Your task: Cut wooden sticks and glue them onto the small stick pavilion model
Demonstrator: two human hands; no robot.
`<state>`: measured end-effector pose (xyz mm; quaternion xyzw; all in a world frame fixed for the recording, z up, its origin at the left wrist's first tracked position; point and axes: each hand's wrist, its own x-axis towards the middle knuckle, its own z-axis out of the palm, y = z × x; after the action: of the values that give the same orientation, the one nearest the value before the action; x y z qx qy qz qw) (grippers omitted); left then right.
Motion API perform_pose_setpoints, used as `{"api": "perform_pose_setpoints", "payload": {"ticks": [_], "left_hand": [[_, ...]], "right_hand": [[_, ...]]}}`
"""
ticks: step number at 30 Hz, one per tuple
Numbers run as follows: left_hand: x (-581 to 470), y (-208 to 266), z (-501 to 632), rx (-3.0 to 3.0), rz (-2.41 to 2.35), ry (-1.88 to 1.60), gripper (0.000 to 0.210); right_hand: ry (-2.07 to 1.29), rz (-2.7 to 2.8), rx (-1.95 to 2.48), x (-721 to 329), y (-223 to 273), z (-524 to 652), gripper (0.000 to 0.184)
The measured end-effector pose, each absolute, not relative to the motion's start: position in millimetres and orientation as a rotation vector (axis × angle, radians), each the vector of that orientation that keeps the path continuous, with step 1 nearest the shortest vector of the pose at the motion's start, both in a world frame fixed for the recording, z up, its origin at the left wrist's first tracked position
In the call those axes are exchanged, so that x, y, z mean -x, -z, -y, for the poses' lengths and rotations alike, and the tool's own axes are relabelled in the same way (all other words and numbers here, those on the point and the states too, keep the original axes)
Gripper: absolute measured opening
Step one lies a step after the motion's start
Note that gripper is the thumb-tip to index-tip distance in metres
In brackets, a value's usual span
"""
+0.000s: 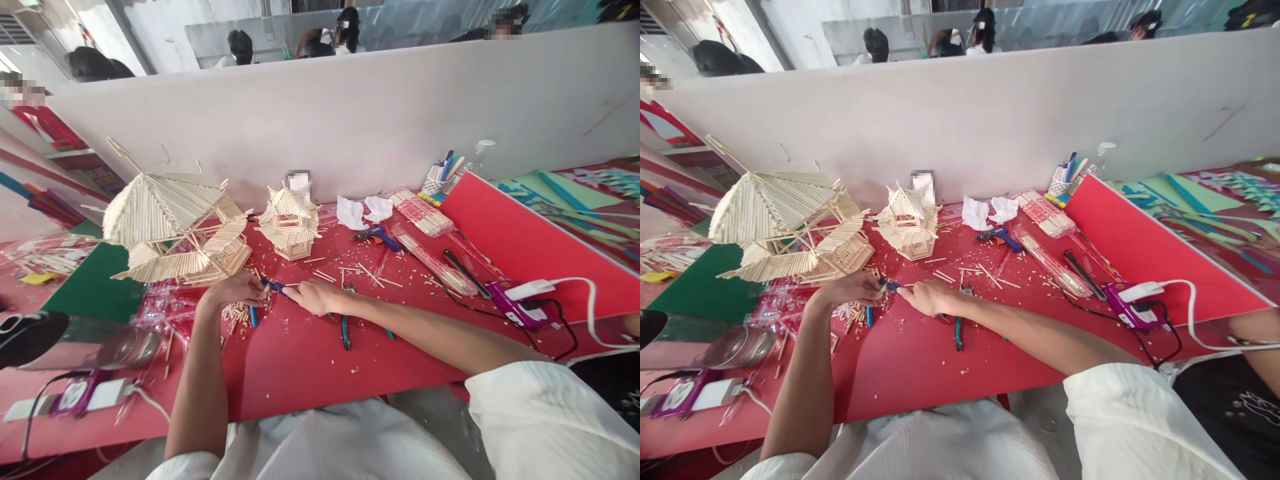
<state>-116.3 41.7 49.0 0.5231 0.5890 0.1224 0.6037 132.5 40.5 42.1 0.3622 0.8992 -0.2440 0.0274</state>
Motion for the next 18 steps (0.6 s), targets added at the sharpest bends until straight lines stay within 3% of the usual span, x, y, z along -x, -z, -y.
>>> {"api": "perform_pose_setpoints", "payload": {"ticks": [12,18], "left_hand": [[112.5,-54.0,-40.8,-1.198,-1.324,-0.259,0.034],[116.6,-57.0,-41.5,-1.204,-1.370,-0.261,0.039]], "right_hand": [[0.859,-2.649,-1.264,-133.2,-40.3,-41.5,0.075],[1.092,-2.577,-1.340,-131.0,-44.3,-43.3,0.065]]}}
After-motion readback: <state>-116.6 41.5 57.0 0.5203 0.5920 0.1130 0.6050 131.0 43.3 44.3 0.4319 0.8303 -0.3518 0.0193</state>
